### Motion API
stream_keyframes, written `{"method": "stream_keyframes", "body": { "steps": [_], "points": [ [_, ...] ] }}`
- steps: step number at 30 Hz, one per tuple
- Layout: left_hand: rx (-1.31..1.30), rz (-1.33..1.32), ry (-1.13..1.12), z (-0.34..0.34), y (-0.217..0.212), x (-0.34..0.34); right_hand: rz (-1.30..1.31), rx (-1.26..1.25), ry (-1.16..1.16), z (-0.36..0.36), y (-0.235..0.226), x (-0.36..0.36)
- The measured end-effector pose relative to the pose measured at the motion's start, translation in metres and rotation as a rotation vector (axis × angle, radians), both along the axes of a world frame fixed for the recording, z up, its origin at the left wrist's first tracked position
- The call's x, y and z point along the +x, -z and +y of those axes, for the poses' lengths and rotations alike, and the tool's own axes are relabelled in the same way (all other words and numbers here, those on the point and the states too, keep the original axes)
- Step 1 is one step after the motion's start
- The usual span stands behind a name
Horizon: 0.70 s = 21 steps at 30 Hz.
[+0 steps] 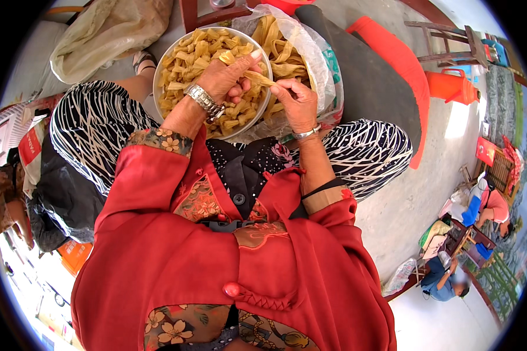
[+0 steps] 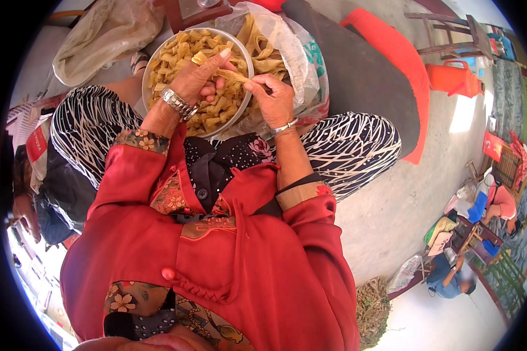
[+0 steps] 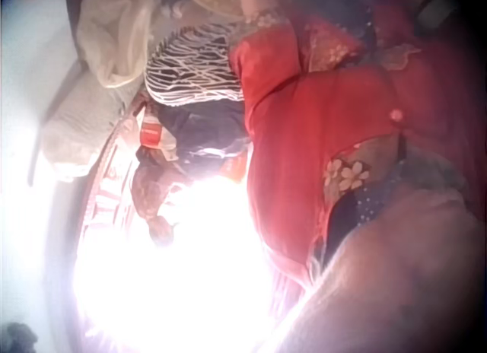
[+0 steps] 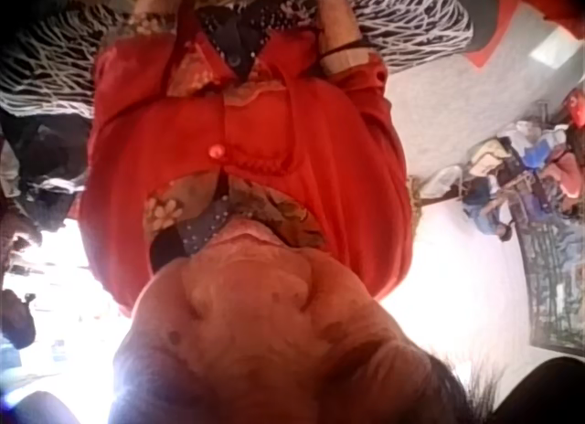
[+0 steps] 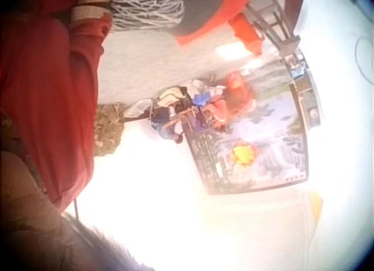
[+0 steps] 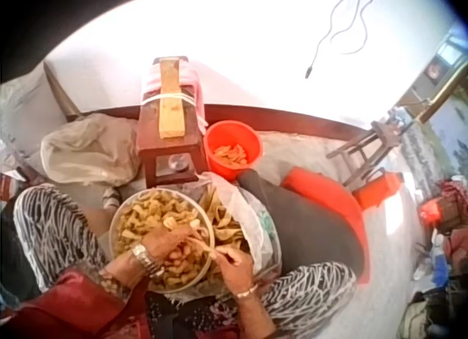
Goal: The person strips long pieces of a vegetable by hand and places the smaller pieces into a metal bowl.
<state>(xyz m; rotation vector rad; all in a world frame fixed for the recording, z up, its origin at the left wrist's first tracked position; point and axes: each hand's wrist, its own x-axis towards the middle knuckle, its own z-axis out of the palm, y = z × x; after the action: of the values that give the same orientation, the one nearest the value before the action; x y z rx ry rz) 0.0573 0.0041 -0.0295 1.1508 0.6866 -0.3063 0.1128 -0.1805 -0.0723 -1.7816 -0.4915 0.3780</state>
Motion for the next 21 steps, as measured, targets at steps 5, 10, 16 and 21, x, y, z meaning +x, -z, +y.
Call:
{"method": "stream_keyframes", "body": {
  "steps": [5, 10, 16, 21],
  "points": [
    [-0.174, -0.018, -0.011, 0.005, 0.013, -0.001, 0.000, 0.004, -0.009, 0.001, 0.001, 0.000],
    [-0.398, -0.105, -0.062, 0.018, 0.011, -0.006, 0.036, -0.004, 0.002, -0.001, -0.001, 0.000],
    [-0.430, -0.170, -0.133, 0.032, 0.015, -0.014, 0.083, -0.010, -0.014, -0.002, 0.000, 0.002],
    [-0.170, -0.257, -0.174, 0.022, -0.008, -0.014, 0.172, 0.121, 0.033, -0.002, 0.016, 0.006]
  ]
}}
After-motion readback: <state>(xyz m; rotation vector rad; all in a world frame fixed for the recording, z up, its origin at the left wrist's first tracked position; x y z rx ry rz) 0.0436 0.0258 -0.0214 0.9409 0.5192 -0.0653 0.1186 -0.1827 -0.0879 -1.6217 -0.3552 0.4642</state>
